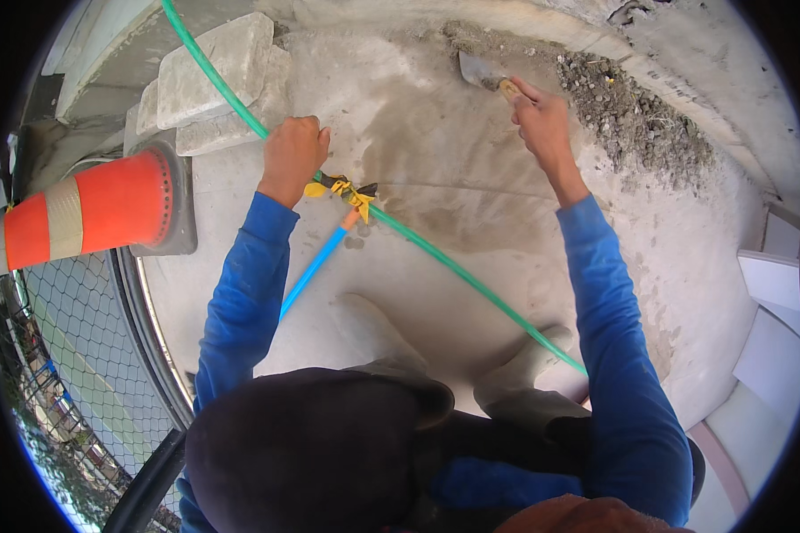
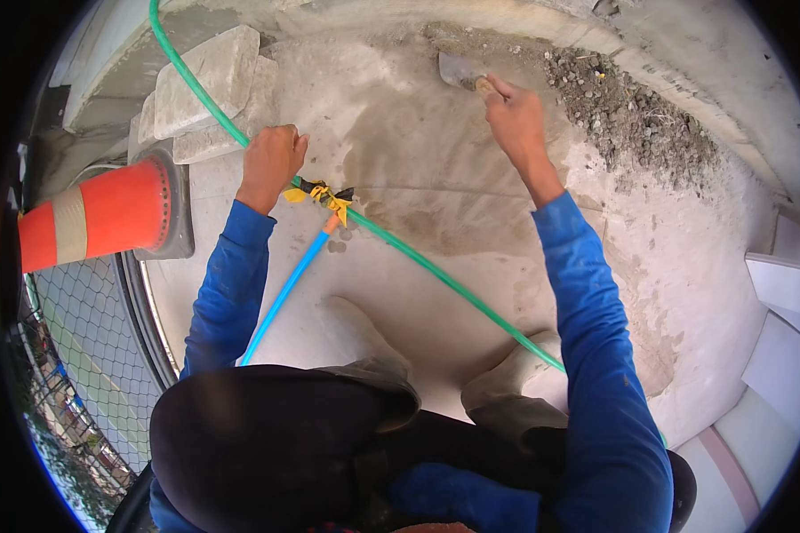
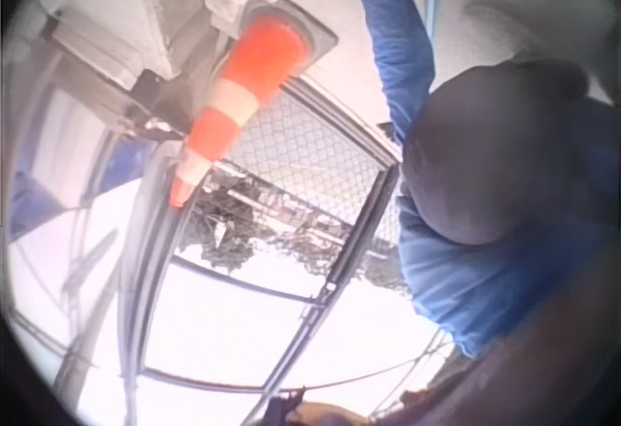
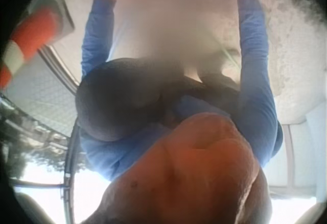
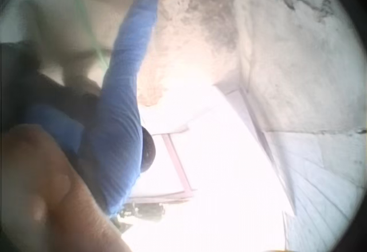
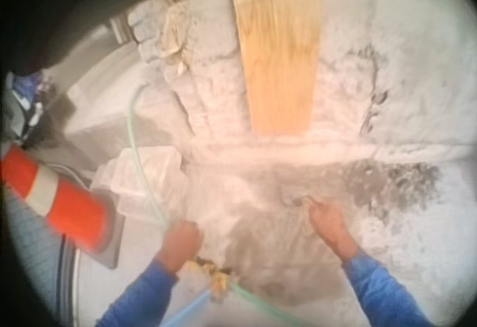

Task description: The person secures a green hose to a blue pipe using yellow tape, then uses a trowel to scrape and smooth the concrete floor around the connection point.

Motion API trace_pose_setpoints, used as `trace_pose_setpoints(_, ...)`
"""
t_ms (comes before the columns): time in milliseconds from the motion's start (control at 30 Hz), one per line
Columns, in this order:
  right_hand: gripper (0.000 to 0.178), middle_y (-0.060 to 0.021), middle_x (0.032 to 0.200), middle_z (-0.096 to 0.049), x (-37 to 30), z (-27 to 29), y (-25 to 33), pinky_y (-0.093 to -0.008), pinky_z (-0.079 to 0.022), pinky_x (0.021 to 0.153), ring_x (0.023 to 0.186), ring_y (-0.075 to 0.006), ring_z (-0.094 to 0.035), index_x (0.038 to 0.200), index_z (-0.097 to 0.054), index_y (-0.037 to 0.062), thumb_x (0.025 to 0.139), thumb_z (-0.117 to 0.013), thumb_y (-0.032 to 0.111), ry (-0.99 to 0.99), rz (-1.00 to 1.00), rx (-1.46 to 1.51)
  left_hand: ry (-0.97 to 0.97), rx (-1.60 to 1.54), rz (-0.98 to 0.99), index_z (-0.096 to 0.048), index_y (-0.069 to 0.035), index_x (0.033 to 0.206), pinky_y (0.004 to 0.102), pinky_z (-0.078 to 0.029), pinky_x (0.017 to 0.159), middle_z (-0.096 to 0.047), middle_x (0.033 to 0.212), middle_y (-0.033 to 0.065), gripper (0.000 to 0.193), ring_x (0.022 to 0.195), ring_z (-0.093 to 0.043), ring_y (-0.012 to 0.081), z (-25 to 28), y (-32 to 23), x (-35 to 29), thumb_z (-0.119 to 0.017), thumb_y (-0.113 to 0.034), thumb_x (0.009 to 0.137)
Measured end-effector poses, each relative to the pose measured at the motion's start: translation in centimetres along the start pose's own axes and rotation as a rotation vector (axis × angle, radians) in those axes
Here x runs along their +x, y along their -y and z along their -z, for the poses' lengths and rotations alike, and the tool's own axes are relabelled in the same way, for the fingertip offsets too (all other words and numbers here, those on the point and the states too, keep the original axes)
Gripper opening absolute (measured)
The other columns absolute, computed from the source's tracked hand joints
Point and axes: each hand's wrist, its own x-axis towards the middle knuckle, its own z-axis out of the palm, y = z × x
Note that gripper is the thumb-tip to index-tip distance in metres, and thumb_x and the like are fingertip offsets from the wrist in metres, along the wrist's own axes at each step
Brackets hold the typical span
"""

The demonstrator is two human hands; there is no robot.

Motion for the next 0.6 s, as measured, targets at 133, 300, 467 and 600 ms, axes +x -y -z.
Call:
trace_pose_setpoints(133,0.053,-0.0016,0.082,-0.063,-0.5,-3.3,2.5,-0.024,-0.033,0.045,0.053,-0.0043,-0.043,0.16,-0.061,0.0038,0.109,-0.059,0.018,0.033,-0.077,0.32,-0.026,0.013,0.025,-0.077,-0.002,0.085,0.0529,-0.062,0.073,-0.075,0.08,0.0232,0.031,0.079,-0.075,0.0447,0.8,0.8,-1.0,-0.076,-0.029,0.1)
trace_pose_setpoints(300,0.063,-0.0057,0.088,-0.067,-4.0,1.8,-1.3,-0.0237,-0.033,0.044,0.052,-0.0059,-0.044,0.169,-0.048,0.0046,0.108,-0.061,0.016,-0.089,-0.325,0.969,-0.02,0.004,0.064,-0.076,-0.003,0.085,0.0525,-0.062,0.073,-0.075,0.081,0.0226,0.03,0.078,-0.075,0.0438,0.9,1.5,-2.0,-0.076,-0.029,0.1)
trace_pose_setpoints(467,0.056,-0.0022,0.084,-0.063,-8.4,3.4,1.4,-0.0236,-0.029,0.042,0.05,-0.0031,-0.04,0.165,-0.054,0.0022,0.11,-0.058,0.014,-0.036,-0.191,0.411,-0.017,0.043,0.088,-0.076,-0.003,0.086,0.052,-0.061,0.072,-0.075,0.082,0.0215,0.03,0.079,-0.075,0.0431,1.0,2.8,-2.9,-0.076,-0.029,0.1)
trace_pose_setpoints(600,0.054,-0.0001,0.081,-0.062,-6.9,4.7,2.9,-0.023,-0.026,0.042,0.05,-0.0014,-0.038,0.161,-0.058,0.0017,0.109,-0.059,0.015,0.213,-0.264,0.33,0.0,0.027,0.053,-0.075,-0.003,0.085,0.0521,-0.061,0.072,-0.075,0.081,0.0217,0.03,0.08,-0.075,0.0431,0.9,2.0,-2.6,-0.076,-0.029,0.101)
